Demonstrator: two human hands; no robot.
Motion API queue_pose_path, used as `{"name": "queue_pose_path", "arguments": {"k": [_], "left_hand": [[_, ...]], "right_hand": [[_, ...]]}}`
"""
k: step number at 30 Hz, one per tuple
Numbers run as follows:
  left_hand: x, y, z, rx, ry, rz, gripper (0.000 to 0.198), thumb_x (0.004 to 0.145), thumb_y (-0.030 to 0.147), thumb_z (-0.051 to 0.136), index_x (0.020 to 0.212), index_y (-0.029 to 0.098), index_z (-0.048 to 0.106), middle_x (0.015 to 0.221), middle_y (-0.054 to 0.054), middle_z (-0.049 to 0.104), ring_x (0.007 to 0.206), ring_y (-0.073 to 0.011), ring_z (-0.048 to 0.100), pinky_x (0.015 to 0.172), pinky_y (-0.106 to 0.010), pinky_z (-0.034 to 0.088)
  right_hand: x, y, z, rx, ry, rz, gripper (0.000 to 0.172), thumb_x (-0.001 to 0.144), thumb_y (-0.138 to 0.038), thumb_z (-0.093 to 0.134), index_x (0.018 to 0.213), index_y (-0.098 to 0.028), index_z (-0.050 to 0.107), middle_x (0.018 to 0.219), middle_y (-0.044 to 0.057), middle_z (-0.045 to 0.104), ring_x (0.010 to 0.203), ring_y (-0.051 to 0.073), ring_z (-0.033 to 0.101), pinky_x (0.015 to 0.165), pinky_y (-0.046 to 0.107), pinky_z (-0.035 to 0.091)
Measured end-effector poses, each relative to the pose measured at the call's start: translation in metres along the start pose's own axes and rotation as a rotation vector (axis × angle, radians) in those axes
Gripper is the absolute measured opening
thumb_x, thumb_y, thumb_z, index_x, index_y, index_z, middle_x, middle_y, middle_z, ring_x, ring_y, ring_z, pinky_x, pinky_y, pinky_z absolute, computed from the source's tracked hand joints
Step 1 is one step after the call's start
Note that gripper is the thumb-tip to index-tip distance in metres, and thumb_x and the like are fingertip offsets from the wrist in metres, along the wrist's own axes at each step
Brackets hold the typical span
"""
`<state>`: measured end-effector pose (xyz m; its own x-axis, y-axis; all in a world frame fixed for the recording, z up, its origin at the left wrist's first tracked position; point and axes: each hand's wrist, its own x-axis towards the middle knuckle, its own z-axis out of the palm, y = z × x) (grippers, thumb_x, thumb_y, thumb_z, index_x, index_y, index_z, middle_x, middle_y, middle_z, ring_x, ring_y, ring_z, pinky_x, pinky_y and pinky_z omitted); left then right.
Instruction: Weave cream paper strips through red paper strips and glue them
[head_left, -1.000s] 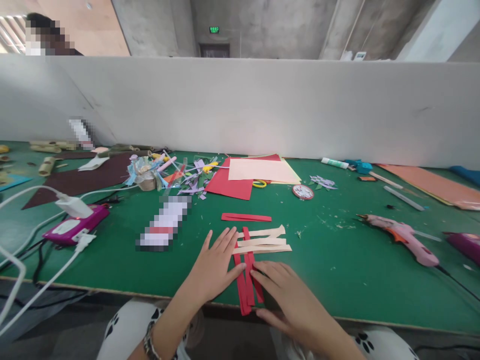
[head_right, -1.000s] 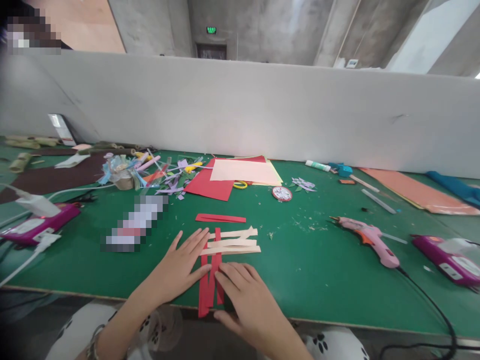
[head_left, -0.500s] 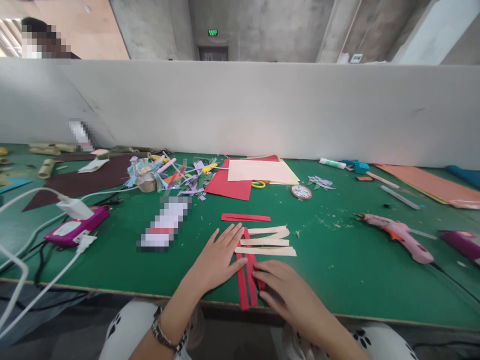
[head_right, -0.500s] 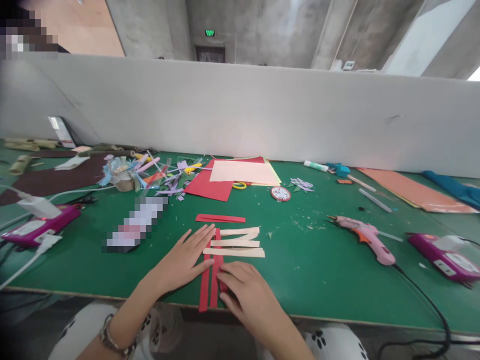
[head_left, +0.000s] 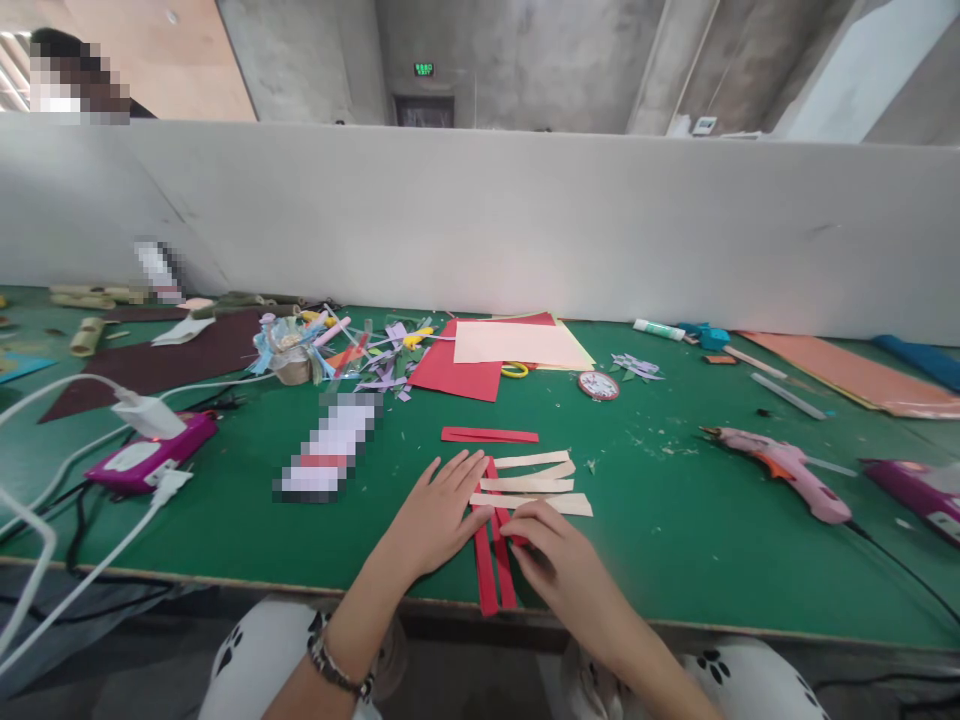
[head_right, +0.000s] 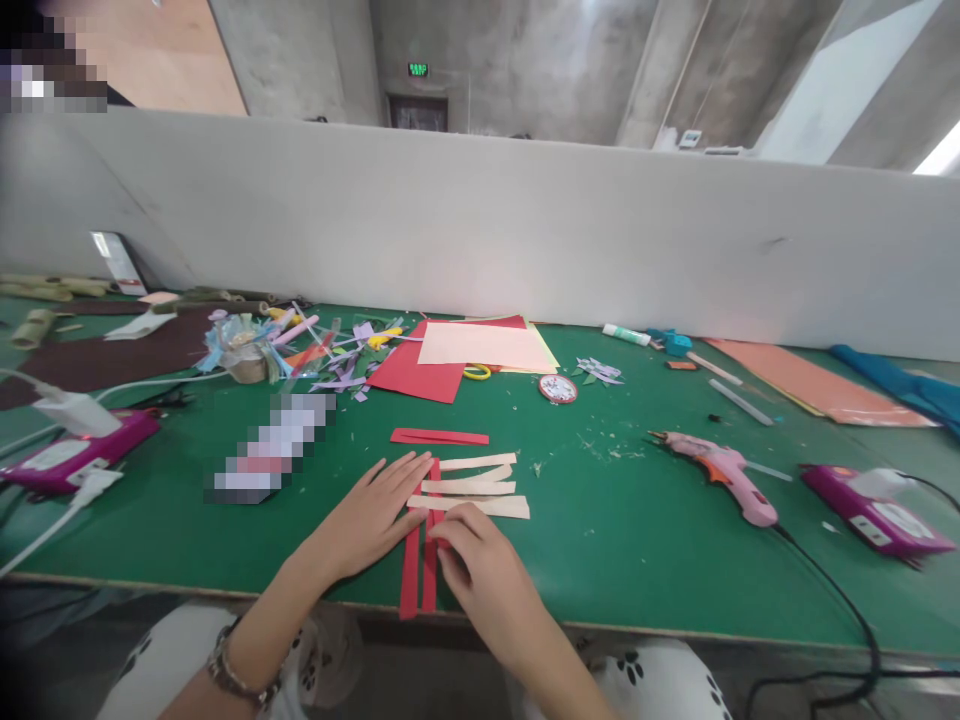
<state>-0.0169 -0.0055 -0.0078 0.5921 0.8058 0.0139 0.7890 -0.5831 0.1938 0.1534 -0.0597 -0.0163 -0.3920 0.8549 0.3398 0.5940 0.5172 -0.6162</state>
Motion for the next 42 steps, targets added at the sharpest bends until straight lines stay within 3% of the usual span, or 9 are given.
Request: {"name": "queue_pose_path", "arguments": {"k": [4, 8, 15, 17, 22, 26, 31, 42], "left_hand": [[0.002, 0.003, 0.001, 0.025, 0.010, -0.037, 0.047, 0.091, 0.031, 0.027, 0.134, 0.013, 0.027, 0.139, -0.007, 0.030, 0.128, -0.0197, 0.027, 0.103, -0.043, 0.026], [0.003, 0.006, 0.001, 0.043, 0.004, -0.059, 0.047, 0.089, 0.024, 0.029, 0.135, 0.014, 0.025, 0.139, -0.007, 0.030, 0.128, -0.0196, 0.028, 0.102, -0.044, 0.027], [0.004, 0.007, 0.000, 0.042, -0.012, -0.063, 0.045, 0.089, 0.024, 0.030, 0.133, 0.015, 0.031, 0.140, -0.006, 0.030, 0.127, -0.0206, 0.029, 0.102, -0.044, 0.027], [0.004, 0.006, 0.001, 0.043, 0.009, -0.054, 0.044, 0.088, 0.025, 0.030, 0.132, 0.015, 0.033, 0.139, -0.007, 0.032, 0.126, -0.0208, 0.030, 0.102, -0.045, 0.028], [0.003, 0.004, 0.004, 0.044, 0.050, -0.031, 0.045, 0.088, 0.023, 0.030, 0.132, 0.014, 0.031, 0.139, -0.008, 0.031, 0.127, -0.0203, 0.030, 0.101, -0.045, 0.030], [0.004, 0.004, 0.003, 0.042, 0.023, -0.010, 0.045, 0.089, 0.024, 0.027, 0.133, 0.015, 0.031, 0.139, -0.006, 0.031, 0.127, -0.0199, 0.028, 0.102, -0.046, 0.027], [0.005, 0.004, 0.003, 0.023, 0.060, -0.009, 0.043, 0.088, 0.022, 0.027, 0.130, 0.015, 0.036, 0.135, -0.007, 0.039, 0.125, -0.0203, 0.032, 0.101, -0.045, 0.029], [0.003, 0.000, 0.004, 0.002, 0.072, -0.002, 0.043, 0.090, 0.028, 0.027, 0.130, 0.015, 0.035, 0.138, -0.007, 0.033, 0.128, -0.0208, 0.028, 0.101, -0.044, 0.029]], "right_hand": [[0.001, -0.001, 0.002, 0.021, 0.017, -0.021, 0.025, 0.080, -0.010, 0.037, 0.090, -0.021, 0.057, 0.090, 0.005, 0.055, 0.083, 0.012, 0.054, 0.074, 0.024, 0.047], [0.002, -0.003, 0.001, 0.067, -0.048, -0.004, 0.026, 0.081, -0.011, 0.037, 0.094, -0.020, 0.057, 0.094, 0.005, 0.059, 0.087, 0.012, 0.055, 0.078, 0.023, 0.045], [-0.001, -0.013, -0.012, 0.092, -0.188, 0.003, 0.027, 0.077, -0.023, 0.050, 0.104, -0.020, 0.056, 0.100, 0.005, 0.062, 0.093, 0.014, 0.055, 0.082, 0.027, 0.045], [0.000, -0.012, -0.016, 0.092, -0.168, -0.027, 0.028, 0.079, -0.027, 0.048, 0.106, -0.021, 0.055, 0.102, 0.006, 0.062, 0.094, 0.015, 0.055, 0.083, 0.028, 0.045], [0.011, -0.002, -0.012, -0.268, 0.025, 0.013, 0.038, 0.086, -0.023, 0.032, 0.120, -0.018, 0.048, 0.123, 0.010, 0.052, 0.114, 0.018, 0.045, 0.095, 0.040, 0.037], [0.025, 0.003, -0.003, -0.544, -0.103, 0.132, 0.047, 0.086, -0.027, 0.032, 0.131, -0.014, 0.036, 0.136, 0.010, 0.037, 0.128, 0.023, 0.028, 0.101, 0.050, 0.025], [0.033, 0.001, 0.001, -0.588, -0.273, 0.237, 0.054, 0.088, -0.039, 0.030, 0.133, -0.010, 0.031, 0.139, 0.010, 0.027, 0.130, 0.023, 0.022, 0.104, 0.052, 0.017], [0.037, 0.008, -0.004, -0.605, -0.238, 0.226, 0.045, 0.088, -0.029, 0.029, 0.131, -0.017, 0.036, 0.138, 0.011, 0.033, 0.129, 0.025, 0.025, 0.099, 0.059, 0.018]]}}
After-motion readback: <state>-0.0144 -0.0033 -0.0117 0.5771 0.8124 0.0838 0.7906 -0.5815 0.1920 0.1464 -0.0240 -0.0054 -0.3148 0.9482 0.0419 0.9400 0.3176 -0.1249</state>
